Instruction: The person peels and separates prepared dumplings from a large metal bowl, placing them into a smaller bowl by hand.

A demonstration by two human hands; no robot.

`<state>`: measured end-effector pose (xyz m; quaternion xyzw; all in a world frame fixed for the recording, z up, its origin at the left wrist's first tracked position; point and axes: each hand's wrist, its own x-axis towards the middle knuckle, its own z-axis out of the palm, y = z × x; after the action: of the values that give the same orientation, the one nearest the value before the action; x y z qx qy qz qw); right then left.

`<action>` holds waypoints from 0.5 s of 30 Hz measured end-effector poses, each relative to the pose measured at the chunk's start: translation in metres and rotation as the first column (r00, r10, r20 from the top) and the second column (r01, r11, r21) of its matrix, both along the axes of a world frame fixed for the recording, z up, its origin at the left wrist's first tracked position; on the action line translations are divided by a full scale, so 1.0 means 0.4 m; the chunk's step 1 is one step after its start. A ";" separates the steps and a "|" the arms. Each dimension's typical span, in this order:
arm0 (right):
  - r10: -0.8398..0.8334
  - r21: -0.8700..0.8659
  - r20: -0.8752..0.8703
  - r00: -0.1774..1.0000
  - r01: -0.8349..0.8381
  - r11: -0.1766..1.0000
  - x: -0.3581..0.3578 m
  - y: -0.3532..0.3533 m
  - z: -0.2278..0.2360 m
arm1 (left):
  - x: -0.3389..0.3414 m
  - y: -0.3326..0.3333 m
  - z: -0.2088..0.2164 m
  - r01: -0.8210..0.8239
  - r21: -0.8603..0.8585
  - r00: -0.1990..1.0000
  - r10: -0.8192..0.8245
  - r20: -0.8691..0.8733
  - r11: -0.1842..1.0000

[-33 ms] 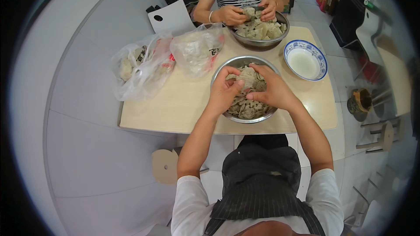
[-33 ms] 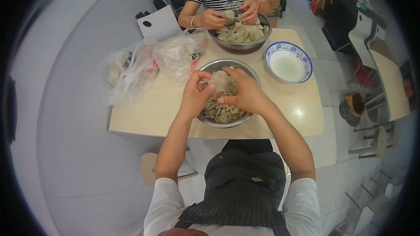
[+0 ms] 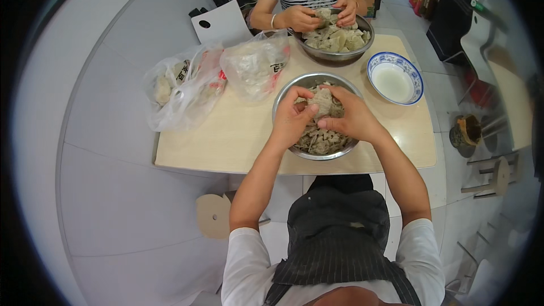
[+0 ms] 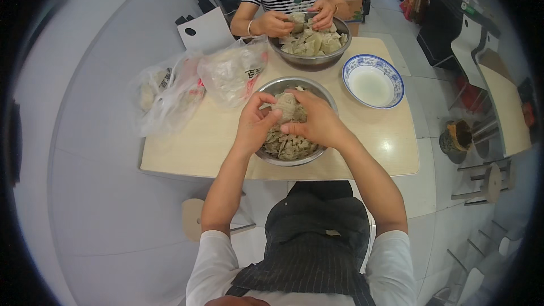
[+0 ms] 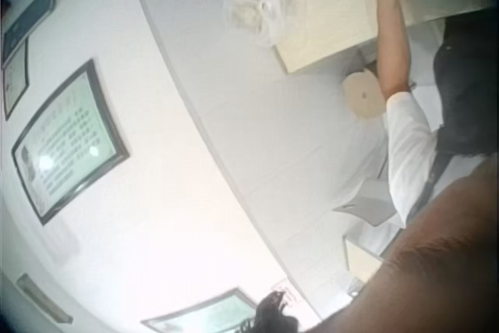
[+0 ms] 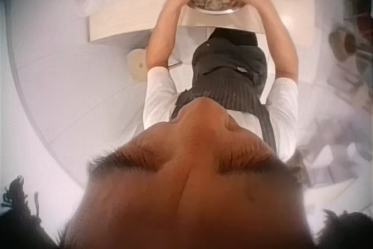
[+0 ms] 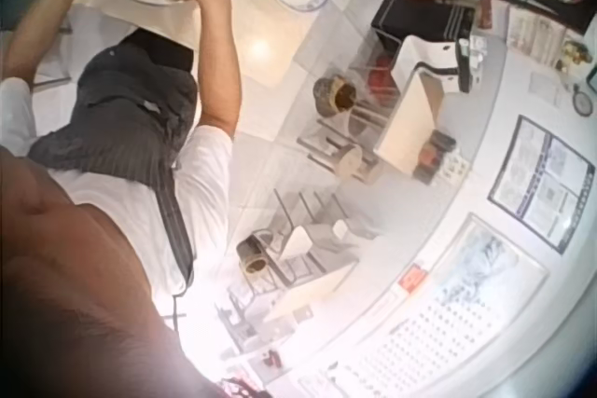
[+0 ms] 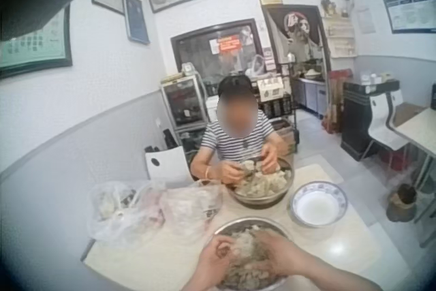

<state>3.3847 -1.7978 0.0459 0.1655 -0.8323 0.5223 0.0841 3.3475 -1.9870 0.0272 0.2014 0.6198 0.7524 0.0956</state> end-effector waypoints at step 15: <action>-0.117 -0.202 0.001 0.993 0.115 0.973 -0.007 0.004 -0.045 | -0.035 -0.007 -0.009 -0.278 -0.268 0.960 0.257 -0.111 0.922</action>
<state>3.3820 -1.7961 0.0279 0.1101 -0.7828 0.5974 0.1351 3.3334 -1.9899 0.0237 0.1268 0.7450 0.6549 -0.0033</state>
